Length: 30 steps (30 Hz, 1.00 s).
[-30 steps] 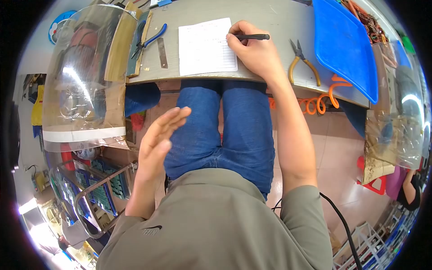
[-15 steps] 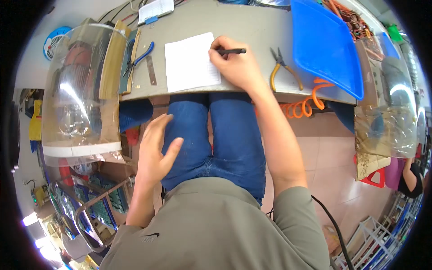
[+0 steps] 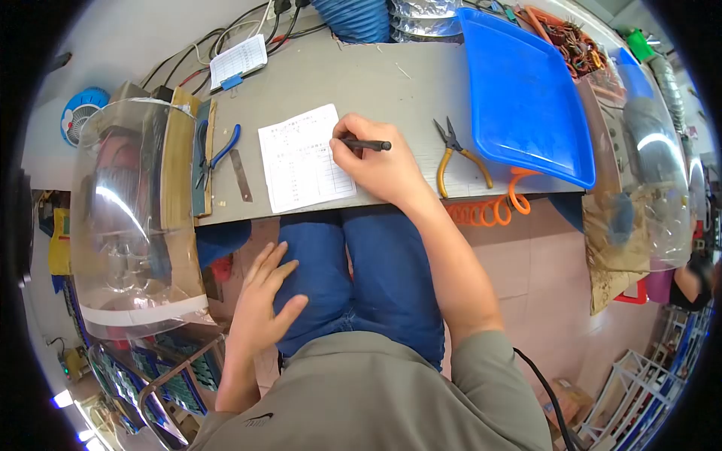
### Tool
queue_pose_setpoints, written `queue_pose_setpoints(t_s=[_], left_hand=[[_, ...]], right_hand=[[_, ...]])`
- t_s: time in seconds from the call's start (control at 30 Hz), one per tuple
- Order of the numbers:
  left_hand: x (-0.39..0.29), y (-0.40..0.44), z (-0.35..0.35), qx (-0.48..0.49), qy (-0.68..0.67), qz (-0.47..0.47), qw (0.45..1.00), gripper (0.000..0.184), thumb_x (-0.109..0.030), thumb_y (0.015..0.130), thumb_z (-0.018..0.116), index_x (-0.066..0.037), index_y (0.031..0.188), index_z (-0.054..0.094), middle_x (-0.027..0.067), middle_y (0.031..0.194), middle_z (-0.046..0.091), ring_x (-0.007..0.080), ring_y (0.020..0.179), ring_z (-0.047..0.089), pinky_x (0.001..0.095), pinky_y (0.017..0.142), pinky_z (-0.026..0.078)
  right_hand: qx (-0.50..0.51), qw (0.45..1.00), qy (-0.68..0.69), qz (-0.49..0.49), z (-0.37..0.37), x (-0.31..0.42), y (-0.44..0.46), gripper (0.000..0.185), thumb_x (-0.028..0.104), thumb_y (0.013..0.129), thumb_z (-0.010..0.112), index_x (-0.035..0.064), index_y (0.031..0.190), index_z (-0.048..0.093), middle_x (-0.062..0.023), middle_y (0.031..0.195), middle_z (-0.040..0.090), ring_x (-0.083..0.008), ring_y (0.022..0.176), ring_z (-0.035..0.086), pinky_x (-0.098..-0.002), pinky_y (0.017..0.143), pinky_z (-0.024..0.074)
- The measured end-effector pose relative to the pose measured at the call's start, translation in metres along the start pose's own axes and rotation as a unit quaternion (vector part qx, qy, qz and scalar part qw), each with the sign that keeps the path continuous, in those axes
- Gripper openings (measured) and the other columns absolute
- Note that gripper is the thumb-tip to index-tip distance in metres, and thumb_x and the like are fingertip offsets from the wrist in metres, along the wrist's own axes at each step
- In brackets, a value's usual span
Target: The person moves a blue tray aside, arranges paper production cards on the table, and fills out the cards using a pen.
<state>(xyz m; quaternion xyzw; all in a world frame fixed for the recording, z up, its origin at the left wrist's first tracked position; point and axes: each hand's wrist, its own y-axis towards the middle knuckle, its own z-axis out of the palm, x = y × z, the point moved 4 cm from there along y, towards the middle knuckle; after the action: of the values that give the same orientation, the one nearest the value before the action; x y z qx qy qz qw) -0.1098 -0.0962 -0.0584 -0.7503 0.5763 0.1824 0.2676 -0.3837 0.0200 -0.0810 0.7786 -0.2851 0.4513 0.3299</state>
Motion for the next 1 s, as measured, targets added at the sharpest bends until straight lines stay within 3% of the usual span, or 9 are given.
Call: queue_pose_setpoints(t_s=[0.03,0.17,0.2,0.3,0.47,0.57,0.73,1.0], left_hand=[[-0.011,0.004,-0.006,-0.022,-0.048,0.029,0.998,0.057,-0.032,0.095,0.074,0.008,0.135,0.064,0.0255,0.157,0.051,0.0423,0.15,0.043,0.048,0.123,0.035],[-0.02,0.038,-0.01,-0.162,-0.007,0.053,0.985,0.053,-0.021,0.094,0.076,0.007,0.137,0.062,0.0252,0.153,0.054,0.0445,0.15,0.042,0.0524,0.119,0.038],[-0.023,0.048,-0.01,-0.184,-0.012,0.052,0.982,0.052,-0.011,0.093,0.072,0.006,0.141,0.06,0.0233,0.154,0.054,0.0418,0.152,0.041,0.0507,0.122,0.035],[-0.024,0.078,-0.013,-0.197,0.016,0.099,0.975,0.053,-0.012,0.094,0.072,0.006,0.142,0.059,0.0227,0.155,0.054,0.0426,0.152,0.041,0.0516,0.122,0.035],[-0.027,0.11,0.002,-0.17,0.03,0.158,0.972,0.058,-0.019,0.092,0.077,0.005,0.142,0.06,0.021,0.153,0.056,0.0423,0.151,0.043,0.0547,0.121,0.036],[-0.026,0.12,0.008,-0.139,0.043,0.163,0.976,0.059,-0.022,0.091,0.078,0.004,0.141,0.061,0.0205,0.152,0.057,0.0408,0.149,0.046,0.0561,0.121,0.034],[-0.022,0.122,0.009,-0.138,0.048,0.146,0.978,0.055,-0.024,0.088,0.08,0.002,0.134,0.066,0.0178,0.147,0.062,0.0371,0.143,0.053,0.0544,0.118,0.037],[-0.015,0.124,0.014,-0.162,0.057,0.149,0.974,0.051,-0.033,0.088,0.079,0.0,0.126,0.072,0.014,0.142,0.066,0.0345,0.138,0.057,0.0513,0.113,0.04]], right_hand=[[-0.003,1.0,-0.008,-0.002,-0.002,0.0,0.0,0.012,0.011,0.093,0.073,0.0011,0.096,0.067,-0.0115,0.078,0.072,-0.0174,0.066,0.065,-0.0309,0.062,0.05],[-0.007,0.999,0.035,-0.012,0.0,0.001,-0.002,0.011,0.01,0.092,0.073,0.0012,0.095,0.067,-0.0126,0.078,0.071,-0.0188,0.065,0.066,-0.0327,0.061,0.0503],[0.002,1.0,0.02,0.008,-0.002,0.003,-0.003,0.011,0.01,0.092,0.073,0.001,0.094,0.066,-0.014,0.078,0.07,-0.0215,0.064,0.067,-0.0339,0.062,0.0511],[0.032,0.999,-0.02,0.002,-0.004,0.006,-0.002,0.012,0.009,0.094,0.072,0.0002,0.1,0.069,-0.0124,0.084,0.073,-0.0205,0.075,0.07,-0.0324,0.069,0.054],[0.015,0.999,-0.027,-0.019,-0.003,0.009,-0.001,0.011,0.008,0.091,0.073,0.0029,0.097,0.065,-0.0143,0.079,0.068,-0.0262,0.064,0.067,-0.0356,0.061,0.0521],[0.03,0.999,-0.017,-0.001,-0.005,0.009,-0.001,0.012,0.009,0.092,0.073,0.0028,0.098,0.064,-0.0145,0.08,0.068,-0.0255,0.064,0.066,-0.0354,0.06,0.052],[0.032,0.998,0.012,0.056,-0.018,0.021,-0.005,0.016,0.0,0.087,0.075,0.0039,0.1,0.066,-0.0083,0.078,0.061,-0.0167,0.062,0.059,-0.0297,0.057,0.0477],[0.077,0.995,-0.035,0.048,-0.013,0.02,0.0,0.017,0.0,0.084,0.074,0.0021,0.099,0.066,-0.0092,0.08,0.062,-0.0217,0.063,0.061,-0.0333,0.06,0.0498]])
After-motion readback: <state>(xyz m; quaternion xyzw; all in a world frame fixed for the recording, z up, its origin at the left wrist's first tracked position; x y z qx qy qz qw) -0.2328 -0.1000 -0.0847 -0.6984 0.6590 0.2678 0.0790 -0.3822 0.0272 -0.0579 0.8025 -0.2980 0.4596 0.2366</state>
